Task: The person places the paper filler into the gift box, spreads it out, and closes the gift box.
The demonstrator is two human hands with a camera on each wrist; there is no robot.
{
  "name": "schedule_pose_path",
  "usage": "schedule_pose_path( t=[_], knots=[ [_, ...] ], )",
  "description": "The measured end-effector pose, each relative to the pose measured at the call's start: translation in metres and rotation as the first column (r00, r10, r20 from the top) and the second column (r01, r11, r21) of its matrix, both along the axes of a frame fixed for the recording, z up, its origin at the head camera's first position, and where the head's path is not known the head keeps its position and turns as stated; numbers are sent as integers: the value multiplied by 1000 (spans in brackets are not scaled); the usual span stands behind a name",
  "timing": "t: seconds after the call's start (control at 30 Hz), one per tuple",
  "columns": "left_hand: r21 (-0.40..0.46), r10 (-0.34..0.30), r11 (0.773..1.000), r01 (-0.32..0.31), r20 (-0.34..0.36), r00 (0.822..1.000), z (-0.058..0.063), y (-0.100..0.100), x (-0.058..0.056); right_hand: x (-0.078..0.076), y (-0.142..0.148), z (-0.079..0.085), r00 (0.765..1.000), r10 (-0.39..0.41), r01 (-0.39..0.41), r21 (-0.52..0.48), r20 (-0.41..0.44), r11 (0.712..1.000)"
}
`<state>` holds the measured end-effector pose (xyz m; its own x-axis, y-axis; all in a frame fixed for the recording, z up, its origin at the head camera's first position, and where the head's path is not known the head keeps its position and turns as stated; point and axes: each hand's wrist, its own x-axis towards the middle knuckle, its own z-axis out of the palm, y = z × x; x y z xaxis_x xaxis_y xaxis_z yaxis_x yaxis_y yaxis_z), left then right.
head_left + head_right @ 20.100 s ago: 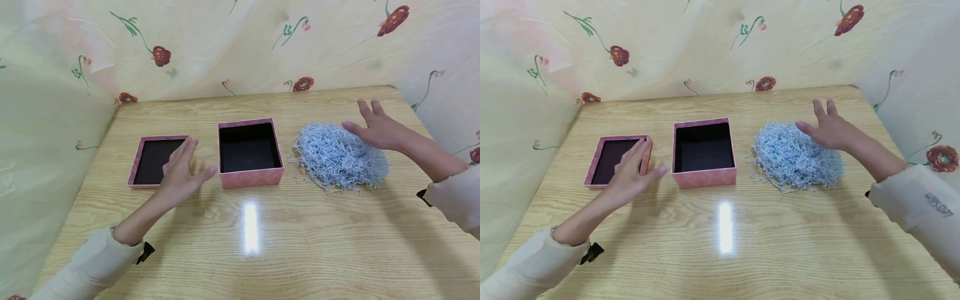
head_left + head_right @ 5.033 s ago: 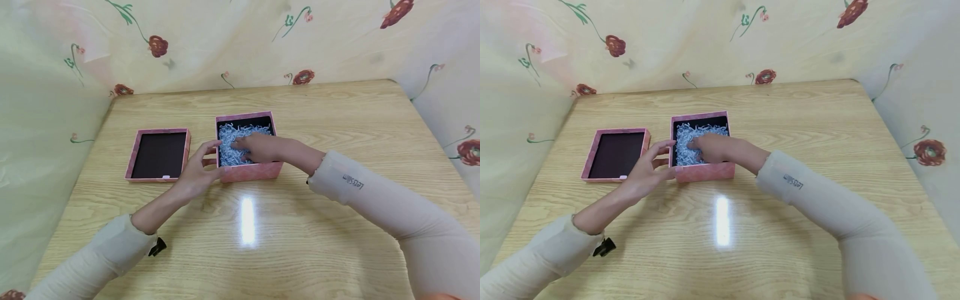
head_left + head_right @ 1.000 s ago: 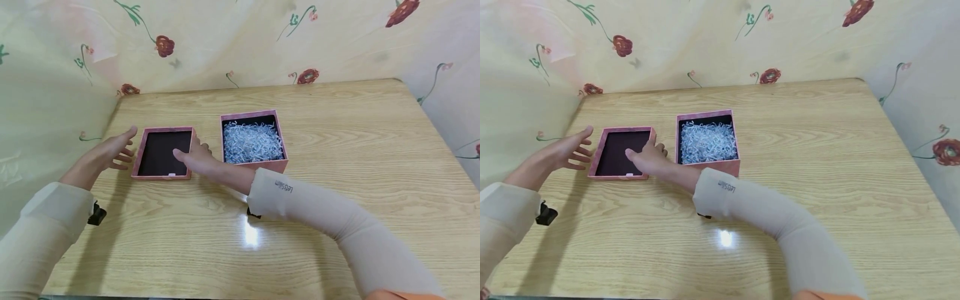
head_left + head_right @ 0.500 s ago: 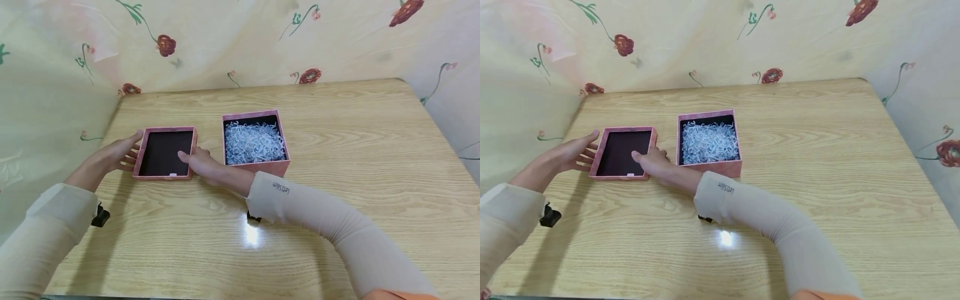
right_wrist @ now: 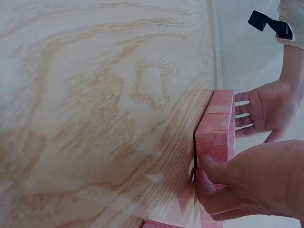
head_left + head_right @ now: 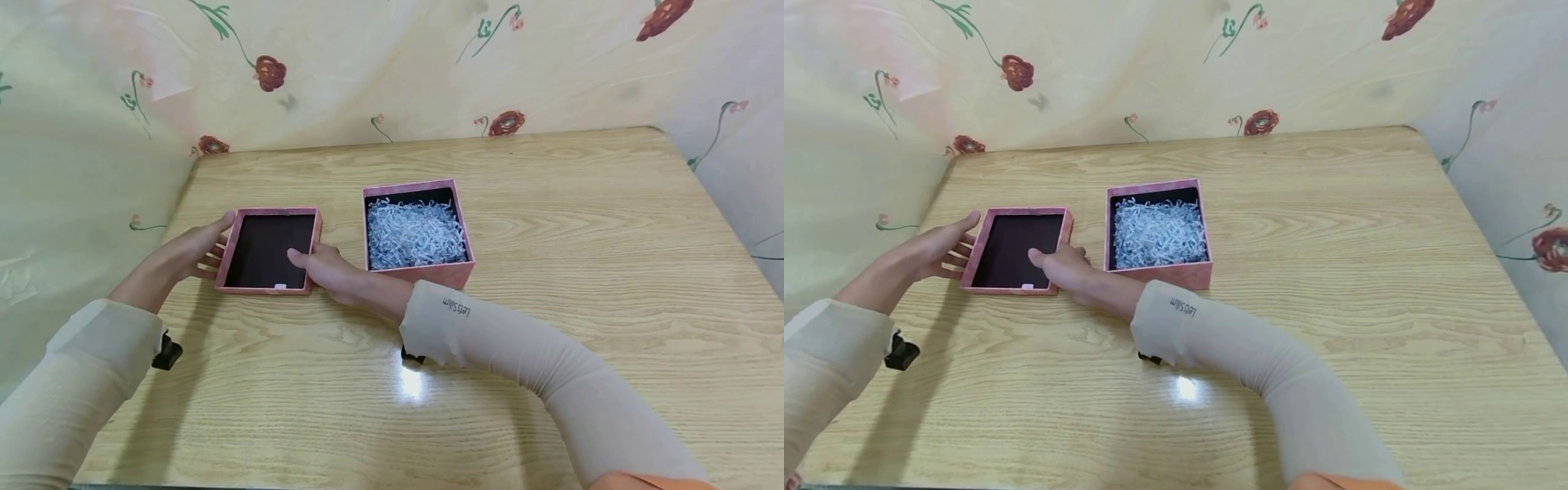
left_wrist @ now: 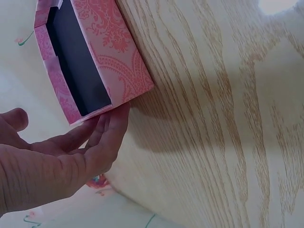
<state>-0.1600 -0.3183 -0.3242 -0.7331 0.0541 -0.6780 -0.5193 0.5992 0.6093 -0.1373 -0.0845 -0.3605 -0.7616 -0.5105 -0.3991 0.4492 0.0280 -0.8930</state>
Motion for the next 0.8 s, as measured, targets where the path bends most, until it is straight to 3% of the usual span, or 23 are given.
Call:
schedule_pose_path(
  t=[0.4, 0.67, 0.8],
  knots=[
    [-8, 59, 998, -59, -56, 997, 11, 4, 0, 3, -4, 10, 999, -49, 49, -6, -14, 999],
    [41, 135, 991, -131, -147, 980, 31, 9, 7, 4, 0, 35, 995, -9, 9, -1, -102, 1000],
    [60, 165, 986, -156, -197, 966, 43, 13, 6, 5, 1, 45, 990, 5, -12, -50, -141, 999]
  ],
)
